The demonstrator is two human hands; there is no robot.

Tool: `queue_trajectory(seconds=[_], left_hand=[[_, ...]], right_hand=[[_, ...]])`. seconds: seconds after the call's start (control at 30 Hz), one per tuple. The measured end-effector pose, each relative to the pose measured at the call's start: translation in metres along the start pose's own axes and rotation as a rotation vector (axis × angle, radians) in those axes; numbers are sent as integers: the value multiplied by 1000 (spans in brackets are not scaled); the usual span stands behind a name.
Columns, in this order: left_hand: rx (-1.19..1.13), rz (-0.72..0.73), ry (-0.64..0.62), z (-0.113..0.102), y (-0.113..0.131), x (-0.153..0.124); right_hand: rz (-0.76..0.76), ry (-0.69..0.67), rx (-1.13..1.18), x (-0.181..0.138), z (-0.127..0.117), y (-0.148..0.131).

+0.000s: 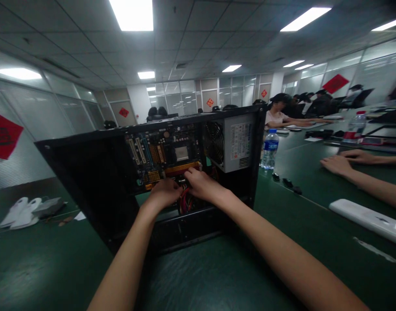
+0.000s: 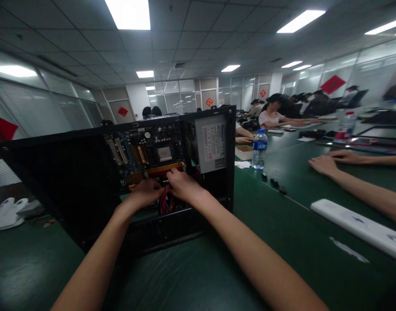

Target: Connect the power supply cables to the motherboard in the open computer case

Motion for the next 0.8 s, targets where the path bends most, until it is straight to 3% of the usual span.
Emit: queue_trajectory(seconds=[0.8], left_hand=[[11,13,5,-2,1,2]], right_hand=[[-47,-31,-90,6,6,-2]])
Point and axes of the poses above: each hand's wrist, its own x-axis towards the middle knuckle, its own z-axis out of the palm, y = z × x, the point moved 10 cm from there along x, towards the middle knuckle, and after that the axes turned 11 degrees about -x, right-handed, at the moved point
